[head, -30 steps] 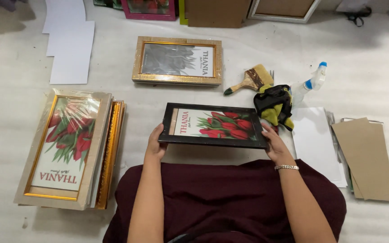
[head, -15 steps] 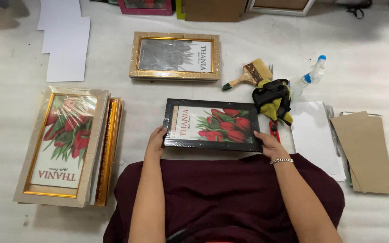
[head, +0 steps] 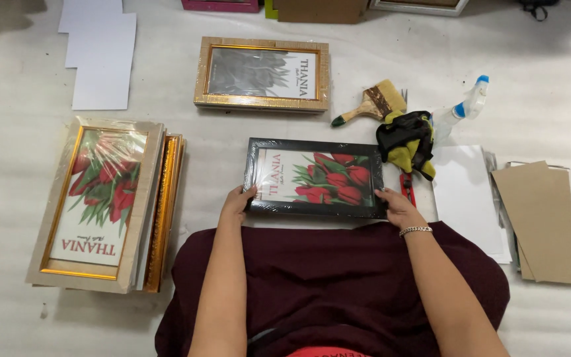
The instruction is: Cleaning a picture frame using a brush, spray, and cloth
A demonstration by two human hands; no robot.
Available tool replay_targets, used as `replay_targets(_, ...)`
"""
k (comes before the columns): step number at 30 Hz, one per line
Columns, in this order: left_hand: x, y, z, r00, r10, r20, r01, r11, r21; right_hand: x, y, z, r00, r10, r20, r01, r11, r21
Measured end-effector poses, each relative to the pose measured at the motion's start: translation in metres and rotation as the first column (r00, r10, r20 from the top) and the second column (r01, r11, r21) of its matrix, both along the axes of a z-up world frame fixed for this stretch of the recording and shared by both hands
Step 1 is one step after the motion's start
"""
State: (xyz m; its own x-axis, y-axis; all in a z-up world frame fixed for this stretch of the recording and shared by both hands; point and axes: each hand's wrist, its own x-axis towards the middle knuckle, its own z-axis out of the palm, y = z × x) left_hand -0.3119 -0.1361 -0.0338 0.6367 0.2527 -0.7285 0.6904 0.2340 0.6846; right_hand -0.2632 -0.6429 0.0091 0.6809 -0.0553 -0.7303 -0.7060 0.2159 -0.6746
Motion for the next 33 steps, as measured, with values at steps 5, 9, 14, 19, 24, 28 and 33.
replay_targets(5, -0.006, -0.015, 0.058, 0.999, 0.012, 0.046, -0.009, 0.999, -0.053, -0.001, 0.008, 0.007, 0.999, 0.023, 0.025, -0.023, 1.000, -0.020)
replay_targets(9, -0.011, -0.016, 0.073, 0.998, 0.032, 0.058, -0.029, 0.999, -0.044, 0.000, 0.003, -0.005, 0.998, 0.043, 0.050, -0.041, 0.999, -0.033)
replay_targets(14, -0.009, -0.019, 0.079, 0.999, 0.009, 0.032, -0.008, 1.000, -0.015, 0.004, 0.011, 0.012, 0.997, 0.022, 0.080, -0.022, 1.000, 0.004)
replay_targets(19, -0.007, -0.012, 0.051, 1.000, -0.006, 0.030, 0.006, 1.000, -0.007, 0.003, 0.012, 0.014, 0.999, 0.043, 0.019, -0.043, 0.999, -0.002)
replay_targets(24, -0.006, -0.014, 0.044, 0.998, 0.018, 0.057, -0.019, 1.000, 0.020, -0.026, 0.068, 0.149, 0.967, 0.189, -0.173, -0.200, 0.979, -0.048)
replay_targets(28, -0.007, -0.013, 0.047, 0.995, 0.021, 0.094, -0.026, 0.998, 0.060, -0.024, 0.055, 0.116, 0.972, 0.195, -0.128, -0.207, 0.974, -0.089)
replay_targets(33, -0.007, -0.010, 0.024, 0.994, 0.013, 0.105, -0.016, 0.999, 0.030, -0.019, 0.042, 0.079, 0.991, 0.124, -0.053, -0.130, 0.980, -0.150)
